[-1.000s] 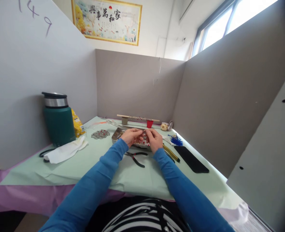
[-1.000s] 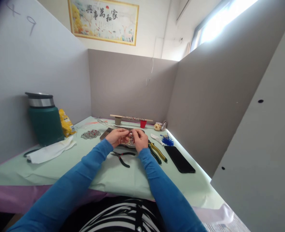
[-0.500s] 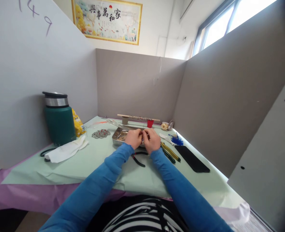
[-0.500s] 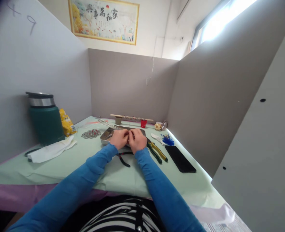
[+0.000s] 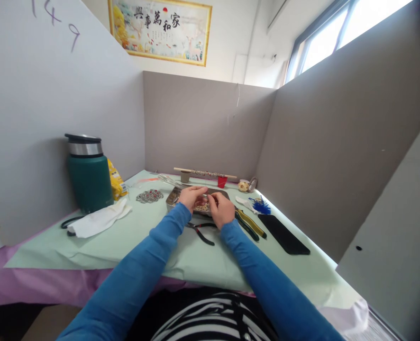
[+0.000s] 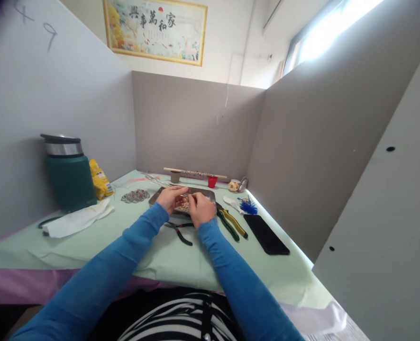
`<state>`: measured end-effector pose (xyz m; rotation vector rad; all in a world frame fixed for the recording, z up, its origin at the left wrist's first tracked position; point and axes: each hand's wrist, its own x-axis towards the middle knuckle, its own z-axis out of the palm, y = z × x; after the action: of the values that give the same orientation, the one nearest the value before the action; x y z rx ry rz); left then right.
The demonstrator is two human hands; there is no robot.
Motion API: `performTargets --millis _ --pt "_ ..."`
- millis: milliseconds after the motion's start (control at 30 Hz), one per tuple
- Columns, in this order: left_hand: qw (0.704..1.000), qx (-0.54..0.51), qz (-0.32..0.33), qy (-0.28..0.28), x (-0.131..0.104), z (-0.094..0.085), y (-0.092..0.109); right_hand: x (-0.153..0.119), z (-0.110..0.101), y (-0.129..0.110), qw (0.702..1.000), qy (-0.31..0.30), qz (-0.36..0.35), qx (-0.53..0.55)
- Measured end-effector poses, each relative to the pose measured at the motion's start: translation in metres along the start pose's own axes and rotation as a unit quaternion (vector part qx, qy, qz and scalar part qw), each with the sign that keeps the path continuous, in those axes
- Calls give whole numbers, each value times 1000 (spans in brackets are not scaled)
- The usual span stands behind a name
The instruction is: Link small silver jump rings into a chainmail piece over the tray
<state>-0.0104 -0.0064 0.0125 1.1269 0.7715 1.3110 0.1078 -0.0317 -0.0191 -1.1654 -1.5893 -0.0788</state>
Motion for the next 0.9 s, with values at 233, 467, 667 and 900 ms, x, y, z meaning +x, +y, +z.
performTargets --millis 233,467,667,900 --pt "998 -22 -24 -61 -1 0 -4 4 2 2 973 -65 85 205" --pt "997 -20 12 -75 -1 1 -5 5 0 -1 915 -96 159 357" --pt "998 -1 29 -58 -3 4 -7 6 3 3 901 -95 182 383" --pt "993 32 73 -89 -4 4 -7 9 -7 0 844 -137 232 465"
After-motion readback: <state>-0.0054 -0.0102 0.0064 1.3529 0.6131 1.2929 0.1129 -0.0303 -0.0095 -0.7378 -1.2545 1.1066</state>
